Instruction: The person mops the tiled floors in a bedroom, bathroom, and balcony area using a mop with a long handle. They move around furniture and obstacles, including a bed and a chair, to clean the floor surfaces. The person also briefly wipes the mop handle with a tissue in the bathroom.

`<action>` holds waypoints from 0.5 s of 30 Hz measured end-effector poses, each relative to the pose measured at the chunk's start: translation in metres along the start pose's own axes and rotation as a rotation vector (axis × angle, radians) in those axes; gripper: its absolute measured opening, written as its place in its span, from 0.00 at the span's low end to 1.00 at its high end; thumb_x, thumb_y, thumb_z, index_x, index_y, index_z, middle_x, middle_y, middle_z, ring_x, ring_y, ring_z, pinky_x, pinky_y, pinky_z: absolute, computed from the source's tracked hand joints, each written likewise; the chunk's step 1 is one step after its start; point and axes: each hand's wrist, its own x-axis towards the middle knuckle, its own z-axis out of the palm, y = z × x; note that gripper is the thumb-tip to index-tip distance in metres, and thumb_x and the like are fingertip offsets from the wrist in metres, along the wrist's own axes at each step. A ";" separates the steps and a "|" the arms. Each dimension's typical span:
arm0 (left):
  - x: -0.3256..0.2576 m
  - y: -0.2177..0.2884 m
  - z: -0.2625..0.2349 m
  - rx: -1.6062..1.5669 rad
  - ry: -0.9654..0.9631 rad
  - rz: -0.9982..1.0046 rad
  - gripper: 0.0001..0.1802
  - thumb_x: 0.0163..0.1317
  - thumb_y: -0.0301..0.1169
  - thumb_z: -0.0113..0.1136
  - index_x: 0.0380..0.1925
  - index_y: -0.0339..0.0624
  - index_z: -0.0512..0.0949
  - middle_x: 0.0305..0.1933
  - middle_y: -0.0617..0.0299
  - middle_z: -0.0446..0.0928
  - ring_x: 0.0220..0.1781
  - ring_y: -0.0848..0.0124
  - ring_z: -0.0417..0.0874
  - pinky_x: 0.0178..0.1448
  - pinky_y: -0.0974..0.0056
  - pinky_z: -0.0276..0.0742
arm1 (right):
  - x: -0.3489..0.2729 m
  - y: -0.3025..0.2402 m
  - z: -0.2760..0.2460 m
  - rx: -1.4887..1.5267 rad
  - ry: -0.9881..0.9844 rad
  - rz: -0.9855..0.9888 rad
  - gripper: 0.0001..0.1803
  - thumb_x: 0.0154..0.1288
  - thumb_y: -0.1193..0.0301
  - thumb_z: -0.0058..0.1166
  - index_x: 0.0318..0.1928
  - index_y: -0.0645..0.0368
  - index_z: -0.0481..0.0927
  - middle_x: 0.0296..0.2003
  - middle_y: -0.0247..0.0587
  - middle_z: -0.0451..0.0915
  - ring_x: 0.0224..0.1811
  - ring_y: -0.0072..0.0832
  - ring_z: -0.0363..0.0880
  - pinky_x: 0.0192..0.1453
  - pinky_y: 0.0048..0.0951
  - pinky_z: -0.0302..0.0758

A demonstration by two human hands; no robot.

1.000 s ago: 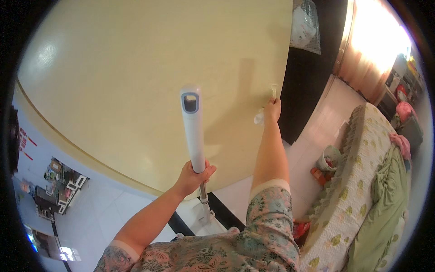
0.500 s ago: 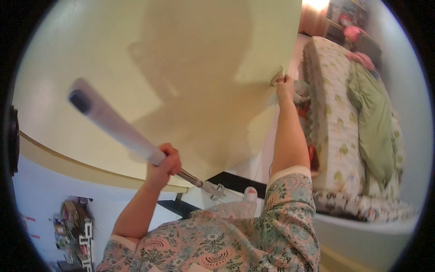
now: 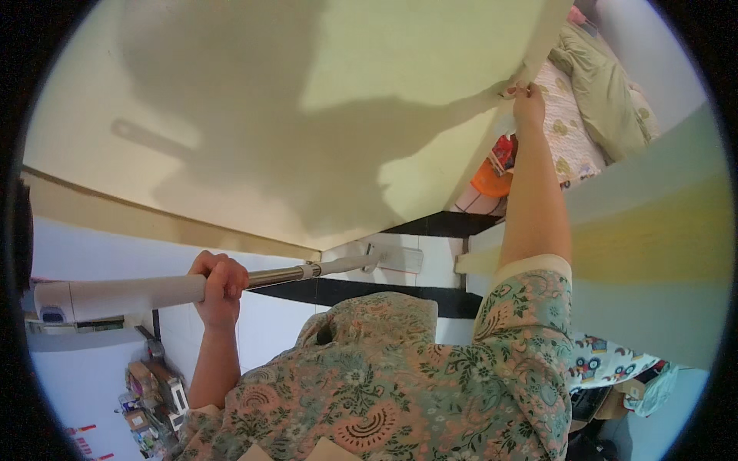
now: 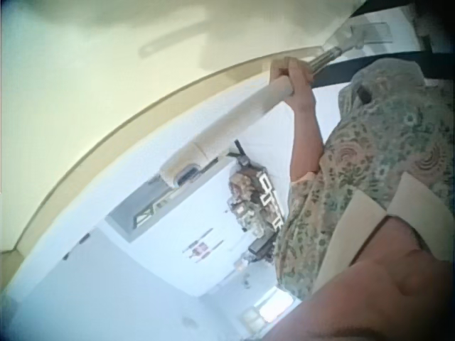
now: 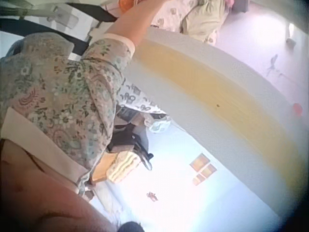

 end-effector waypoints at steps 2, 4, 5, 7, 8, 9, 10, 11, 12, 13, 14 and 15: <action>-0.015 0.004 0.004 0.027 -0.007 0.020 0.11 0.57 0.20 0.45 0.18 0.42 0.60 0.12 0.65 0.61 0.13 0.78 0.59 0.21 0.70 0.63 | -0.008 0.007 -0.009 0.029 0.056 -0.029 0.15 0.65 0.59 0.44 0.36 0.58 0.77 0.30 0.35 0.78 0.32 0.28 0.73 0.40 0.29 0.68; -0.040 0.008 0.003 0.033 -0.002 0.029 0.11 0.56 0.20 0.45 0.18 0.42 0.60 0.12 0.65 0.61 0.13 0.78 0.59 0.22 0.70 0.64 | -0.023 0.003 -0.019 0.027 0.104 -0.037 0.15 0.64 0.60 0.44 0.35 0.58 0.76 0.30 0.37 0.78 0.32 0.31 0.74 0.42 0.30 0.68; -0.049 0.008 0.003 0.033 0.001 0.030 0.10 0.56 0.20 0.45 0.18 0.42 0.60 0.12 0.65 0.61 0.13 0.78 0.60 0.22 0.70 0.64 | -0.036 -0.009 -0.021 0.000 0.124 -0.028 0.14 0.64 0.61 0.44 0.36 0.59 0.76 0.30 0.37 0.78 0.33 0.31 0.74 0.42 0.31 0.68; -0.070 0.010 0.004 0.074 -0.004 0.060 0.10 0.56 0.21 0.46 0.18 0.42 0.60 0.12 0.64 0.62 0.13 0.77 0.60 0.22 0.69 0.66 | -0.066 -0.021 -0.026 -0.016 0.144 0.013 0.13 0.65 0.63 0.43 0.37 0.60 0.74 0.30 0.38 0.78 0.33 0.31 0.74 0.43 0.31 0.68; -0.081 0.011 0.008 0.081 -0.011 0.081 0.10 0.56 0.21 0.46 0.18 0.42 0.60 0.12 0.64 0.62 0.14 0.77 0.60 0.23 0.69 0.66 | -0.075 -0.024 -0.030 0.004 0.152 0.031 0.13 0.65 0.63 0.43 0.38 0.61 0.74 0.30 0.38 0.78 0.34 0.32 0.75 0.43 0.31 0.69; -0.089 0.011 0.013 0.088 -0.016 0.101 0.10 0.56 0.22 0.46 0.18 0.42 0.60 0.12 0.64 0.62 0.14 0.77 0.61 0.23 0.69 0.66 | -0.084 -0.026 -0.035 0.023 0.159 0.049 0.13 0.65 0.64 0.42 0.39 0.61 0.73 0.30 0.38 0.78 0.34 0.32 0.75 0.43 0.32 0.69; -0.092 0.010 0.017 0.085 0.001 0.106 0.10 0.57 0.22 0.46 0.18 0.42 0.61 0.12 0.64 0.63 0.14 0.78 0.61 0.23 0.69 0.67 | -0.091 -0.030 -0.040 0.033 0.159 0.032 0.13 0.66 0.65 0.42 0.42 0.61 0.71 0.30 0.39 0.79 0.34 0.32 0.75 0.44 0.32 0.69; -0.095 0.011 0.022 0.100 0.004 0.100 0.10 0.57 0.22 0.46 0.18 0.42 0.61 0.12 0.64 0.63 0.14 0.78 0.61 0.23 0.69 0.67 | -0.096 -0.029 -0.045 0.023 0.169 0.028 0.13 0.66 0.65 0.42 0.42 0.61 0.72 0.31 0.40 0.78 0.35 0.33 0.75 0.44 0.33 0.69; -0.099 0.013 0.028 0.115 0.008 0.094 0.10 0.57 0.22 0.46 0.18 0.42 0.61 0.12 0.64 0.63 0.14 0.78 0.61 0.24 0.69 0.67 | -0.102 -0.025 -0.048 0.014 0.178 0.023 0.13 0.66 0.65 0.42 0.41 0.61 0.72 0.31 0.40 0.78 0.35 0.34 0.75 0.44 0.33 0.69; -0.105 0.014 0.032 0.135 0.018 0.089 0.10 0.57 0.22 0.46 0.18 0.42 0.61 0.12 0.64 0.63 0.14 0.78 0.61 0.24 0.69 0.66 | -0.108 -0.021 -0.050 0.008 0.180 0.020 0.12 0.66 0.65 0.42 0.41 0.61 0.72 0.31 0.41 0.78 0.35 0.35 0.75 0.44 0.33 0.69; -0.110 0.013 0.036 0.133 0.031 0.093 0.10 0.57 0.21 0.46 0.18 0.42 0.61 0.12 0.64 0.63 0.14 0.78 0.61 0.24 0.69 0.66 | -0.111 -0.020 -0.054 0.023 0.191 0.011 0.13 0.66 0.65 0.42 0.40 0.61 0.72 0.32 0.42 0.78 0.36 0.36 0.75 0.44 0.33 0.69; -0.114 0.011 0.039 0.131 0.045 0.096 0.10 0.57 0.21 0.46 0.19 0.42 0.61 0.12 0.64 0.63 0.14 0.78 0.61 0.24 0.70 0.66 | -0.114 -0.020 -0.057 0.038 0.201 0.003 0.13 0.65 0.64 0.42 0.40 0.61 0.73 0.32 0.42 0.78 0.36 0.37 0.75 0.44 0.33 0.69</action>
